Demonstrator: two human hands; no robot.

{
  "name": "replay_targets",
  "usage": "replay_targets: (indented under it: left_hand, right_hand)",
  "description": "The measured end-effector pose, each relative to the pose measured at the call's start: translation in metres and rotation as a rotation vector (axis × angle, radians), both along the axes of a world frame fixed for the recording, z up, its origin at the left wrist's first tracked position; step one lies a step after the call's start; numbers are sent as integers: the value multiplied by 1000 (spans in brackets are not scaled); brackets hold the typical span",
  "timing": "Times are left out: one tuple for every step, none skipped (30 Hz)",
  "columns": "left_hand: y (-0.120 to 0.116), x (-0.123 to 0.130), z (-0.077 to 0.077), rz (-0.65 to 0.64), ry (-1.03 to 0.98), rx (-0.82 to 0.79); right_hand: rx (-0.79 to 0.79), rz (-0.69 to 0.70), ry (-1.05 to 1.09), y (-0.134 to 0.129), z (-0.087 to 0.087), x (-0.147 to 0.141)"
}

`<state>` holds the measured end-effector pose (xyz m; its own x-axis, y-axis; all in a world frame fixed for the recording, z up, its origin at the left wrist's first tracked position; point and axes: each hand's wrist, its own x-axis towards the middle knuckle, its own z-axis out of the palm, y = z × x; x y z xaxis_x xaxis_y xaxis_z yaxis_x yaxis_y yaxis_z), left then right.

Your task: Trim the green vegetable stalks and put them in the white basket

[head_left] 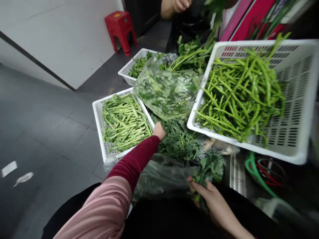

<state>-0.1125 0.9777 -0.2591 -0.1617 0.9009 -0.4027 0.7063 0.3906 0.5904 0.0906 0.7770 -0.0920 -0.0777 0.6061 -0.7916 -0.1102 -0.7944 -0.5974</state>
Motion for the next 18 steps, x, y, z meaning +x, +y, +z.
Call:
replay_targets:
  left_hand:
    - [-12,-7,14,0,3,7]
    - [-26,-13,29,-5,-1,3]
    - [-43,-20,44,-15,-15,-11]
    - [-63,-26,58,-29,-35,-27]
    - [-86,-31,73,-43,-58,-42]
    - [-111,-35,86,-55,-80,-55]
    - [-137,-38,97,-65,-102,-61]
    - [-164,-41,107,-73,-121,-62]
    - [-190,-43,114,-95,-140,-59]
    - [-215,-45,120,-140,-143,-54]
    - [-236,-46,122,-210,-125,-56]
    - [-254,-47,123,-289,-90,-71]
    - [-267,-48,120,-360,-45,-98]
    - [-275,-48,115,-409,1,-134]
    - [-279,-47,108,-431,33,-172]
    - [-278,-47,99,-423,54,-207]
    - [-275,-46,89,-397,64,-233]
    - [-270,-44,79,-368,74,-250]
  right_hand:
    - [10,-11,30,-1,1,-2]
    - [16,-17,53,-1,0,-5]
    - [24,-24,66,3,-3,-7]
    - [27,-27,60,10,-7,-9]
    - [32,-27,46,20,-12,-11]
    - [37,-29,23,33,-17,-12]
    - [15,-7,-2,48,-21,-12]
    - [11,11,4,63,-24,-11]
    - [11,36,-3,77,-27,-9]
    - [32,106,-63,89,-29,-6]
    - [43,211,-185,97,-31,-3]
    - [89,358,-359,101,-34,1]
    - [156,535,-559,100,-38,3]
    - [216,697,-745,96,-41,5]
    - [284,840,-885,87,-45,4]
    - [362,961,-962,75,-48,2]
    - [457,1064,-973,61,-51,-2]
    - [576,1152,-935,45,-54,-8]
